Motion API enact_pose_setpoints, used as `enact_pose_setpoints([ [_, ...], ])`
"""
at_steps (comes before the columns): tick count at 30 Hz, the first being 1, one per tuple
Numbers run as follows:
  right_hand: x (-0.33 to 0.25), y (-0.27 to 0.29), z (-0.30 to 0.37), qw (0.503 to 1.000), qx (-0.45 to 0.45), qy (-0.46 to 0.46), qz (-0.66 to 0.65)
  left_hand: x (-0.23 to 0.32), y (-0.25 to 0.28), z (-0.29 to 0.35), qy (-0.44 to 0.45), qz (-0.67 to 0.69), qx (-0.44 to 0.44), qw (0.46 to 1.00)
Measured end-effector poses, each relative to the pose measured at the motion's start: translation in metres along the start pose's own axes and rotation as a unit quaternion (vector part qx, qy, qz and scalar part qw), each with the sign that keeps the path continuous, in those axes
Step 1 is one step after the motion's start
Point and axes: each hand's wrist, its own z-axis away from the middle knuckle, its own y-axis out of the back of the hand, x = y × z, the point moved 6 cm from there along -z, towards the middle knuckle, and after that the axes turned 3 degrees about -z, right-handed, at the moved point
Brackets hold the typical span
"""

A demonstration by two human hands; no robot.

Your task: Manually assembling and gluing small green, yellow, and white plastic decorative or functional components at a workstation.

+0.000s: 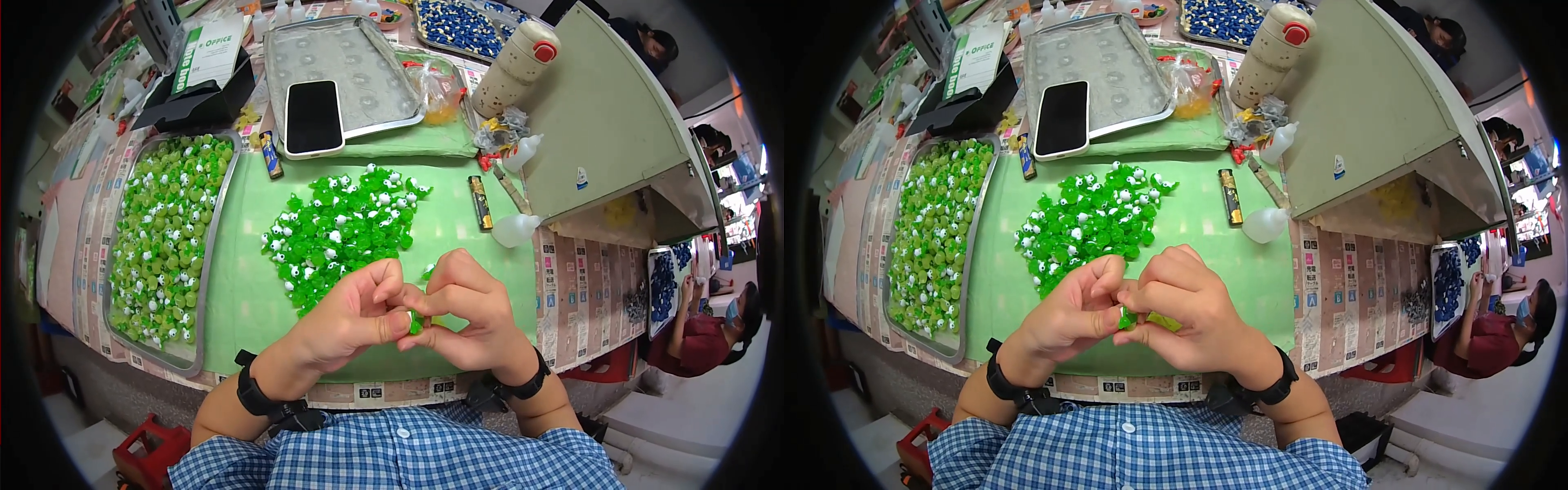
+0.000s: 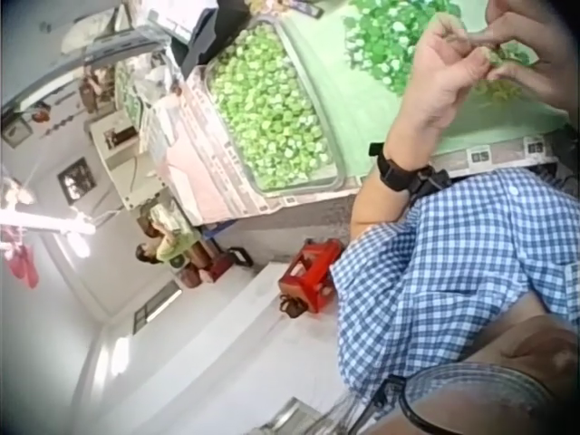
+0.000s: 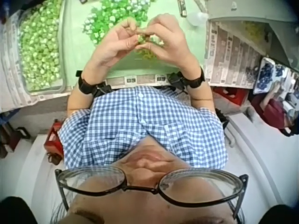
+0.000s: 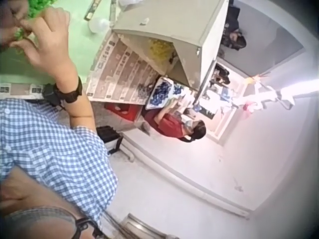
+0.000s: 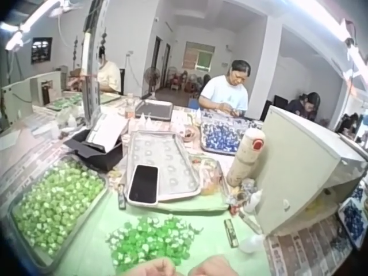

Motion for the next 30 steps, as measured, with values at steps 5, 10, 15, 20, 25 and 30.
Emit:
enact_pose_setpoints([
  [5,0.001,0.000,0.001,1.000,0.004,-0.004,0.004,0.000,-0.001,-0.001,0.003,-0.004,0.005,1.000],
  [10,0.003,-0.003,0.000,0.999,0.004,-0.030,-0.016,0.000,0.004,0.004,0.003,0.014,0.015,1.000],
  [15,0.011,0.000,-0.006,0.992,0.032,-0.094,-0.072,0.037,0.010,0.026,-0.075,-0.043,0.120,0.989],
  [20,0.036,0.028,0.005,0.985,0.025,-0.169,0.012,0.152,0.060,0.147,-0.348,-0.441,0.407,0.720],
  [25,0.035,-0.002,0.006,0.972,-0.130,-0.118,0.154,0.188,0.099,0.229,-0.356,-0.550,0.537,0.531],
  [30,0.037,-0.021,0.015,0.949,-0.184,-0.108,0.232,0.157,0.063,0.154,-0.360,-0.519,0.460,0.624],
])
